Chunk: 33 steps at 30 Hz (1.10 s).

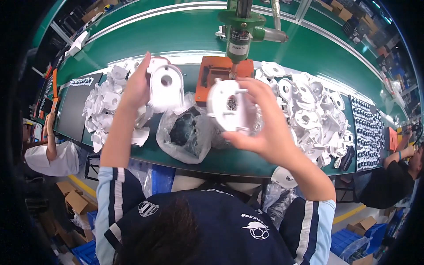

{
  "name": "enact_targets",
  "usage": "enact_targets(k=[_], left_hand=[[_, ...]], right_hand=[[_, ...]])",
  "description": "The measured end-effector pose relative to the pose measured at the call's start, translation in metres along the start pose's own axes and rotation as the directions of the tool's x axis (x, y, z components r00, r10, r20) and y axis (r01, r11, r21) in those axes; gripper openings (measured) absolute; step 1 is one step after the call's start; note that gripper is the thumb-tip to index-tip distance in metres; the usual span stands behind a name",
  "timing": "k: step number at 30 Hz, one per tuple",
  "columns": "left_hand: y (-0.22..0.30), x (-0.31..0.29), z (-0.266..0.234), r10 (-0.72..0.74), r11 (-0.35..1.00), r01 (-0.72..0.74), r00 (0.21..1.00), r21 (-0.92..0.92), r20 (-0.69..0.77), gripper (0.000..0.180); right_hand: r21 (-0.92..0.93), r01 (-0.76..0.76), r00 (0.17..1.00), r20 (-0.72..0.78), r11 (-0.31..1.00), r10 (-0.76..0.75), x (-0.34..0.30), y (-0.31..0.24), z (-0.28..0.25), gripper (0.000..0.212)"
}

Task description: Assembling small white plastic components using a manual press on a factory assembly line.

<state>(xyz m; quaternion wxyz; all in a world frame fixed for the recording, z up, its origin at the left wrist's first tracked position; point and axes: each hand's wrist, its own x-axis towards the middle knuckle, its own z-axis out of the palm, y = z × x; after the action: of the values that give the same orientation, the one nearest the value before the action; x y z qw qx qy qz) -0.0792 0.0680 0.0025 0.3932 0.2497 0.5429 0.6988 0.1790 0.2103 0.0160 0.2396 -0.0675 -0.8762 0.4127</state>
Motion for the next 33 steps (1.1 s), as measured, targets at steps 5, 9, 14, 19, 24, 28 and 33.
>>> enact_targets(k=[5, 9, 14, 19, 24, 28, 33], left_hand=[[-0.03, -0.061, 0.064, 0.529, 0.829, -0.526, 0.848, 0.19, 0.035, 0.049], [-0.045, -0.075, 0.077, 0.713, 0.662, -0.671, 0.702, 0.335, -0.003, 0.05], [-0.056, -0.076, 0.074, 0.659, 0.689, -0.651, 0.746, 0.317, 0.097, 0.047], [-0.073, -0.086, 0.076, 0.659, 0.752, -0.658, 0.75, -0.036, 0.065, 0.065], [-0.1, -0.119, 0.055, 0.436, 0.896, -0.443, 0.891, -0.035, -0.129, 0.05], [-0.098, -0.144, 0.067, 0.403, 0.912, -0.41, 0.885, 0.02, -0.233, 0.046], [-0.061, -0.112, 0.016, 0.345, 0.703, -0.199, 0.935, 0.683, -0.082, 0.035]], right_hand=[[0.427, -0.226, 0.974, 0.095, 0.875, 0.206, -0.001, -0.017, 0.052, 0.071], [0.583, -0.226, 0.974, 0.117, 0.78, 0.194, -0.012, -0.028, 0.074, 0.069], [0.641, -0.363, 0.928, 0.183, 0.676, 0.325, -0.026, -0.028, 0.083, 0.067], [0.573, -0.182, 0.982, 0.061, 0.799, 0.18, -0.038, -0.025, 0.094, 0.072], [0.524, -0.148, 0.974, -0.071, 0.839, 0.216, -0.033, -0.019, 0.1, 0.088], [0.265, -0.041, 0.998, 0.057, 0.964, 0.027, -0.039, -0.02, 0.106, 0.083], [0.248, -0.1, 0.973, 0.225, 0.964, 0.042, -0.053, 0.003, 0.116, 0.088]])
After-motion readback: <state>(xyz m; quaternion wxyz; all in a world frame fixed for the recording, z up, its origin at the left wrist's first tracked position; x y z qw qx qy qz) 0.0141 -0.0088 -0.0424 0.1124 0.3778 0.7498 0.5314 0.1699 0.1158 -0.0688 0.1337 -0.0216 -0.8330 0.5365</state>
